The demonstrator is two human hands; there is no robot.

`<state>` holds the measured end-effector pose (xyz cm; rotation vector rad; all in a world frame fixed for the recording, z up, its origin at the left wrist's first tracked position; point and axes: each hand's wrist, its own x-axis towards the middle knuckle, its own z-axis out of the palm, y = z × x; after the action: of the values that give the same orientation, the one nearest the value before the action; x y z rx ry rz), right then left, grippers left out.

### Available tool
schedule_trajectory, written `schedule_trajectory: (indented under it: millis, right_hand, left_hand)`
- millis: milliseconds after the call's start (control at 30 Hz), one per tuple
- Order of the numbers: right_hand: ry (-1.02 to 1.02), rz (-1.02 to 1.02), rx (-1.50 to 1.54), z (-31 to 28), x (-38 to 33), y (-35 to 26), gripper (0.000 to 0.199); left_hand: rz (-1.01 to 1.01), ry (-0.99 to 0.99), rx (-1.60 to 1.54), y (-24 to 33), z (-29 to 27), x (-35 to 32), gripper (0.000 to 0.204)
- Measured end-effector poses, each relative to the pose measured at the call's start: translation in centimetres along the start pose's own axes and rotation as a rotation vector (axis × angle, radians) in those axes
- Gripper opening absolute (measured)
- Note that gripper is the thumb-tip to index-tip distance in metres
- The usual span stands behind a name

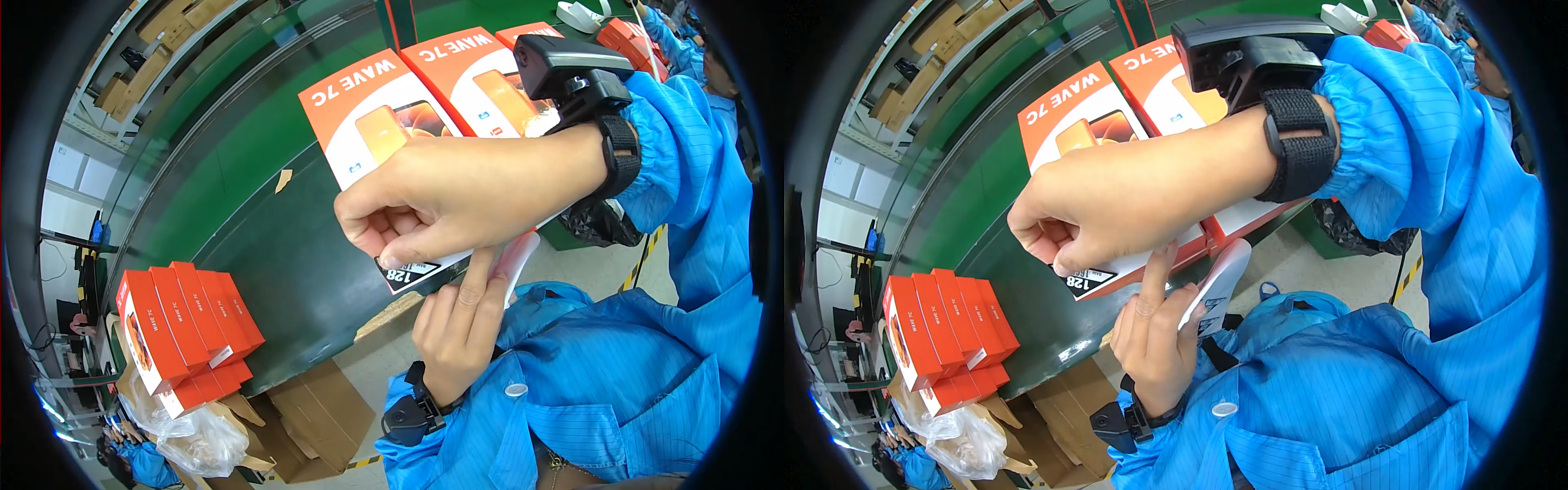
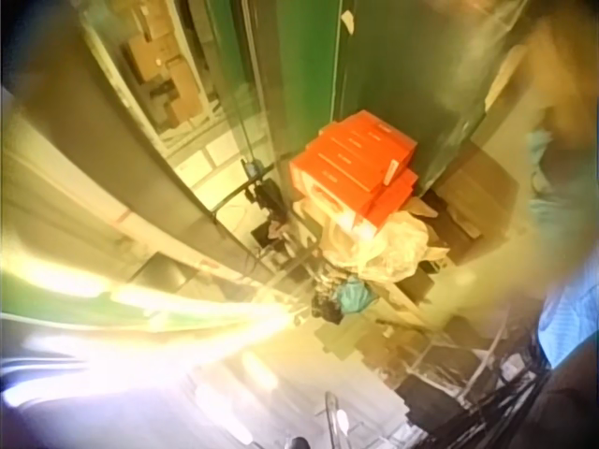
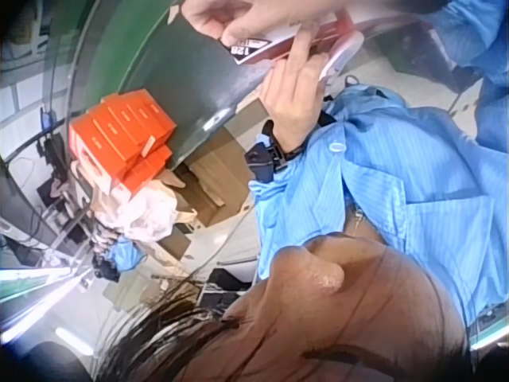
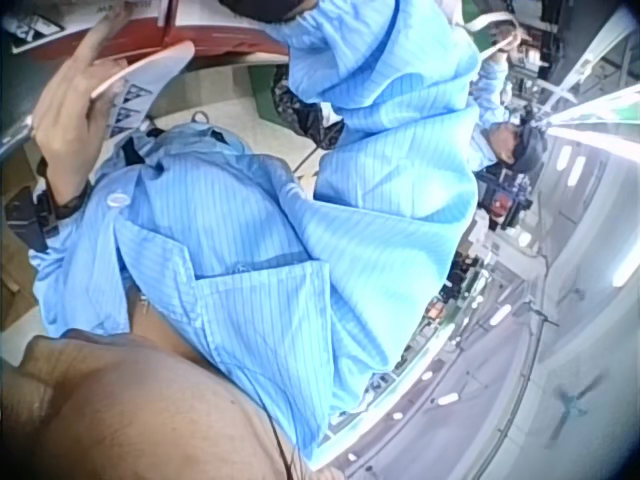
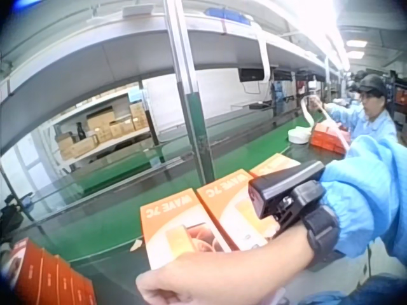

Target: Applying small stickers/labels to mobile phone boxes on an assembly line.

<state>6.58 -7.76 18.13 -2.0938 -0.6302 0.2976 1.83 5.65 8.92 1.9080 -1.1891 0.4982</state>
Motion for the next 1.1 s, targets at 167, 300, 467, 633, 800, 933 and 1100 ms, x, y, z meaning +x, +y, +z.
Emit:
schedule_trajectory:
  millis: [167,300,467,633,800,933,1100]
  right_hand:
    - [0.012,-0.008,0.044,-0.02,-0.12,0.12,0.009]
    - [0.002,-0.002,0.025,0.00,-0.19,-0.11,0.008]
    - [0.021,-0.015,-0.007,0.06,-0.17,-0.04,0.009]
    - [0.012,0.001,0.003,0.01,-0.11,-0.06,0.008]
    - [0.037,0.025,0.009,0.00,0.00,-0.01,0.007]
    - [0.027,0.035,0.000,-0.05,0.03,0.12,0.008]
    - [0.025,0.019,-0.014,-0.20,-0.03,0.17,0.010]
  left_hand:
    - [-0.007,0.005,-0.027,-0.03,0.16,-0.08,0.016]
    - [-0.007,-0.006,-0.029,-0.09,0.04,-0.13,0.016]
    - [-0.022,-0.003,-0.040,0.02,0.08,-0.13,0.018]
    - [0.018,0.034,-0.034,-0.44,0.39,-0.12,0.017]
    - [0.049,0.073,-0.028,-0.58,0.60,-0.08,0.015]
    - [0.052,0.079,-0.028,-0.56,0.64,-0.04,0.015]
    - [0.046,0.077,-0.037,-0.56,0.66,0.03,0.015]
